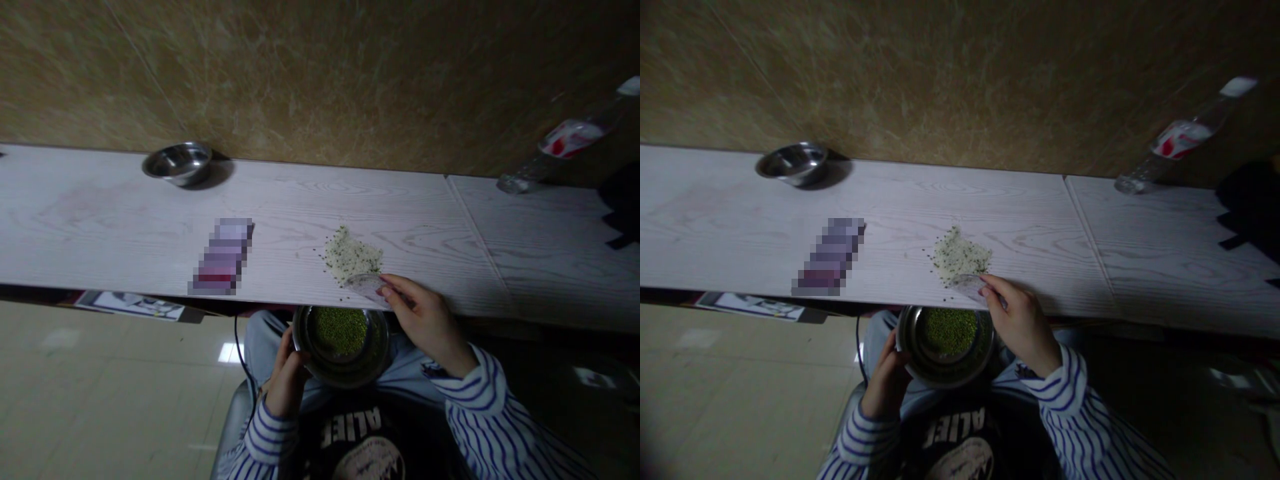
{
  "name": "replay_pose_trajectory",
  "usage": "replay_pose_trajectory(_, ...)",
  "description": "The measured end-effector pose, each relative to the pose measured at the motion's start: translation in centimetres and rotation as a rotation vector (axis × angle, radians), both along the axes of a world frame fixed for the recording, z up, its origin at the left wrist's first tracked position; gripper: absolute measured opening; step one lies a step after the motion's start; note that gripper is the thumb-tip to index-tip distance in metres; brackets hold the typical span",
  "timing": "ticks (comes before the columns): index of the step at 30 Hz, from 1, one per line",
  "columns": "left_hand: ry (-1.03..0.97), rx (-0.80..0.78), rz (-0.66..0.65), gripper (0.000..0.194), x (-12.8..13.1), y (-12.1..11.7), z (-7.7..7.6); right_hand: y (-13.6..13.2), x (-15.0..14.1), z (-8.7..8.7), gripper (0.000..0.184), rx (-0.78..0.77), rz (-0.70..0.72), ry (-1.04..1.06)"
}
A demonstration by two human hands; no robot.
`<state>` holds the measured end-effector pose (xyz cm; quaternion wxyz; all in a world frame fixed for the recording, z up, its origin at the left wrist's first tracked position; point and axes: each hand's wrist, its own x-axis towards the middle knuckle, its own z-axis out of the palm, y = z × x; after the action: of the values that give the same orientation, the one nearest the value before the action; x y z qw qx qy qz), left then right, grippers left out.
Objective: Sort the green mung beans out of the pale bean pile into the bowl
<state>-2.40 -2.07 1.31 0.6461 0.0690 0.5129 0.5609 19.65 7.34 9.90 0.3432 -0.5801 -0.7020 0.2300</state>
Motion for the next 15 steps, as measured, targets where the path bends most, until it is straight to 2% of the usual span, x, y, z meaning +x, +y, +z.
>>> replay_pose_trajectory(3, 0.008, 0.004, -0.005, 0.066, -0.04, -0.01, -0.04, 0.23, -0.38, 0.01, 0.032, 0.014, 0.014, -0.023)
replay_pose_trajectory(15, -0.006, 0.014, 0.025, 0.061, -0.12, 0.08, 0.11, 0.36, -0.45, 0.2, 0.032, 0.049, 0.052, -0.061)
